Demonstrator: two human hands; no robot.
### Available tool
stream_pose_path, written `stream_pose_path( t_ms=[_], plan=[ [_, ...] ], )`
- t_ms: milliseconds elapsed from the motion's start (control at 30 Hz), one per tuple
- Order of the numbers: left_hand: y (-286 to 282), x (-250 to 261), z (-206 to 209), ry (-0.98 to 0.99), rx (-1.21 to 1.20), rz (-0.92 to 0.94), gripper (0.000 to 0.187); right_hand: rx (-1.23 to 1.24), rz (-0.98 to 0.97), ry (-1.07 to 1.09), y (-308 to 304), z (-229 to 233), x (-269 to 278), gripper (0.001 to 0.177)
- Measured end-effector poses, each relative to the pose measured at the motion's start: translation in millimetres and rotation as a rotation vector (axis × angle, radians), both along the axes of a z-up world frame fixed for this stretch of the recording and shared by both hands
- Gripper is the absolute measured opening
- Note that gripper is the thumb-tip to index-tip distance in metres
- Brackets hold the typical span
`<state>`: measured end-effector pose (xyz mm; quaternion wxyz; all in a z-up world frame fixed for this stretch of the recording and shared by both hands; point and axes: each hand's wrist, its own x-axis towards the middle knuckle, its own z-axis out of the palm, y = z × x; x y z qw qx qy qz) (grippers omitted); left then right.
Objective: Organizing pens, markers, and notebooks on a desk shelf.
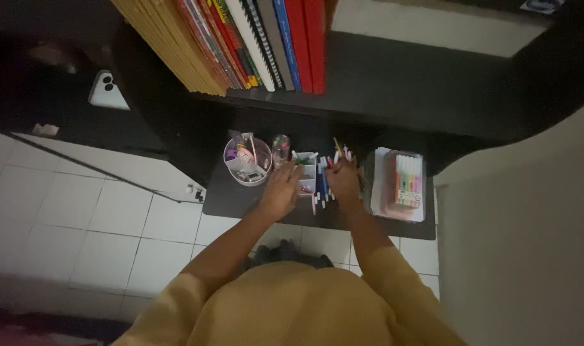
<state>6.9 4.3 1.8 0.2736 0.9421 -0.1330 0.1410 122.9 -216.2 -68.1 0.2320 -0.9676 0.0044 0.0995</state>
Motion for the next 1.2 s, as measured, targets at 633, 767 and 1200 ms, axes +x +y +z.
stream_pose_path(
  t_ms=[633,767,1200],
  plan=[
    [8,7,-8,-0.030,-0.194,0.074,0.060,0.444,0.299,-0.435,61,65,-1,0.013],
    [9,7,-14,-0.059,-0.202,0.063,0.061,0.514,0.305,-0.324,60,73,-2,0.016],
    [9,5,-28,-0.007,-0.204,0.022,0.065,0.287,0.012,-0.221,-2,45,9,0.019]
  ],
)
